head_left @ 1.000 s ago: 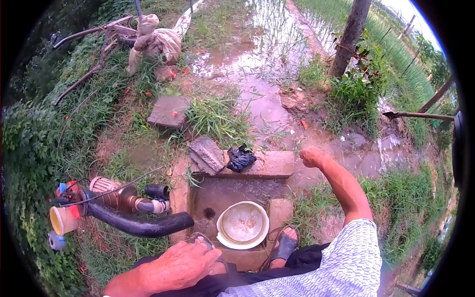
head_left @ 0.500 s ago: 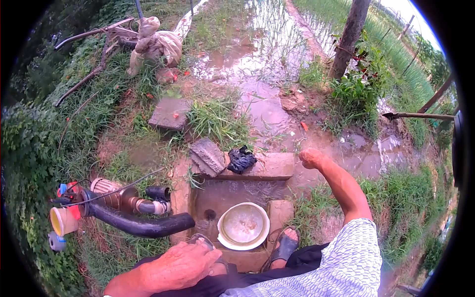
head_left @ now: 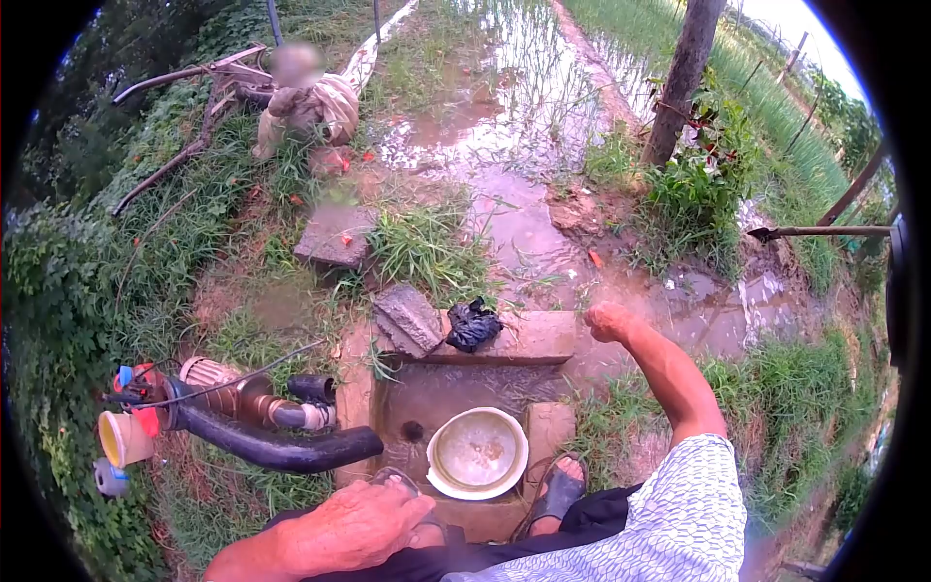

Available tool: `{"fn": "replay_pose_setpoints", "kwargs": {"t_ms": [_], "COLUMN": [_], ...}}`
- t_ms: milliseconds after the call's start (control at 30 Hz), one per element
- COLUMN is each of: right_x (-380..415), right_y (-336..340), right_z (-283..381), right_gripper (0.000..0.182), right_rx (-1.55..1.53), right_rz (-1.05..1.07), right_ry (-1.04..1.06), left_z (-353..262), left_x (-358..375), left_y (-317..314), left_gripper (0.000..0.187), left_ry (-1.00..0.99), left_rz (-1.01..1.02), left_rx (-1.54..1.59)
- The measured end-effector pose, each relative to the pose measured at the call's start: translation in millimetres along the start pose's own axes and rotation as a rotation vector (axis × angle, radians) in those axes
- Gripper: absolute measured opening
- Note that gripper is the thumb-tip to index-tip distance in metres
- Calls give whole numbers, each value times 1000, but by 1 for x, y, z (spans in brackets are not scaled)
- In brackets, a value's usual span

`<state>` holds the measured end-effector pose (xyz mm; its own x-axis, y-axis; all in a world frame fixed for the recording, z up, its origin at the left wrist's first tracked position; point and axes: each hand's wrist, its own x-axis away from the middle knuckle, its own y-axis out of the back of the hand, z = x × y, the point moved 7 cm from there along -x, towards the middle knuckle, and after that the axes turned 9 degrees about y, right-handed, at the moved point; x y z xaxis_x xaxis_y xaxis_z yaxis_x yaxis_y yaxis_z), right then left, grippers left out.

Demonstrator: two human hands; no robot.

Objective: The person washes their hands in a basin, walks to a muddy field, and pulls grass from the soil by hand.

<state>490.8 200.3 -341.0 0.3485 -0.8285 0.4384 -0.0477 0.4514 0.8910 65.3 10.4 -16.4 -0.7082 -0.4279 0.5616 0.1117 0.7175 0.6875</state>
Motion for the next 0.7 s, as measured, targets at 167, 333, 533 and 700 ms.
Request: {"fn": "replay_pose_setpoints", "kwargs": {"t_ms": [167, 333, 533, 700], "right_x": [-2, 2, -1, -4], "right_y": [-1, 5, 4, -3], "right_z": [1, 3, 3, -3], "right_gripper": [14, 13, 15, 15], "right_rx": [41, 9, 26, 38], "right_rz": [-32, -44, -38, -21], "right_ry": [57, 49, 41, 25], "left_z": [-8, -8, -7, -8], "left_x": [-1, 0, -2, -2], "left_y": [8, 10, 9, 11], "left_gripper": [47, 47, 47, 47], "left_ry": [21, -4, -2, -24], "left_rz": [29, -21, -7, -4], "left_rx": [-3, -4, 7, 39]}}
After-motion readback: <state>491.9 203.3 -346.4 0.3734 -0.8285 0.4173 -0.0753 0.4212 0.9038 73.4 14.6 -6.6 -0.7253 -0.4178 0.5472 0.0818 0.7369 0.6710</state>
